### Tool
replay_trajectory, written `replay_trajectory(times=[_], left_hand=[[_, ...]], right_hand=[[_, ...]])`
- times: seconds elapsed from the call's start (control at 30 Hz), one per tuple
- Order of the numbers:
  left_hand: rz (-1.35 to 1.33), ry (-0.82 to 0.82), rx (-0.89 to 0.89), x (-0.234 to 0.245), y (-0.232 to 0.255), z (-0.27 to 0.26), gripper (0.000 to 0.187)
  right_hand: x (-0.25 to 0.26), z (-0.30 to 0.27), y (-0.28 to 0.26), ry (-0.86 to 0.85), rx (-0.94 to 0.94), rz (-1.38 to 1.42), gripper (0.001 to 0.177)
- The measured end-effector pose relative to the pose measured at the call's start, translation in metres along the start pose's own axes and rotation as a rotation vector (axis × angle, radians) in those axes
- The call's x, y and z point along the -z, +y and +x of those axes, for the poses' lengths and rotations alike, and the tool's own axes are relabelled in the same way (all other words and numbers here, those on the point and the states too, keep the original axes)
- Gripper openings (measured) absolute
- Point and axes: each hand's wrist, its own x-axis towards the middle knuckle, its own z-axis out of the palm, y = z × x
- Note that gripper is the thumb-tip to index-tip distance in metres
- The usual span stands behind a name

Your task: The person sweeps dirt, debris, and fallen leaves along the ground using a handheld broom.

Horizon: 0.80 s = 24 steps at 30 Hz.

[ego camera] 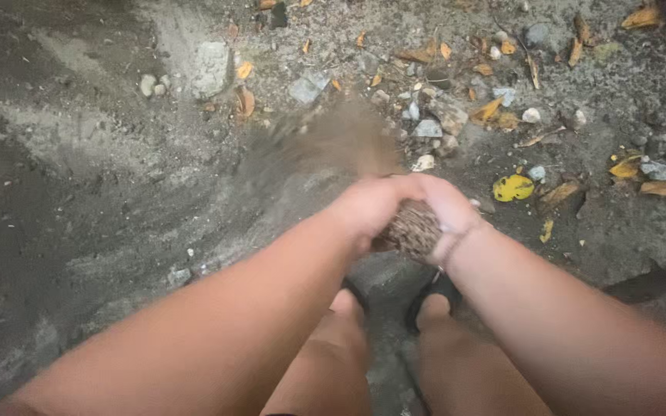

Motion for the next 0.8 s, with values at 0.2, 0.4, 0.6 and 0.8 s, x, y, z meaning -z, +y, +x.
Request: replay_trajectory(times=[0.2,0.4,0.6,0.8], left_hand=[[-0.074,-0.064,-0.191,0.034,-0.002,-0.052,0.078],[-0.198,0.33,-0.176,0.067,0.018,-0.113,0.07],[-0.274,0.534,0.184,0.078,0.051,-0.064,0.05],[0.041,-0.041,0.088,0.027,0.09,0.048,0.058]], right_hand=[[-0.059,-0.019,0.023,0.19,0.034,0.023,0.027],[-0.121,0.023,0.023,0.027,-0.334,-0.274,0.03],[-0.123,0.083,-0.011,-0.201,-0.612,-0.179,0.032],[-0.058,0.041,-0.09,0.363,-0.169,-0.095,0.033]])
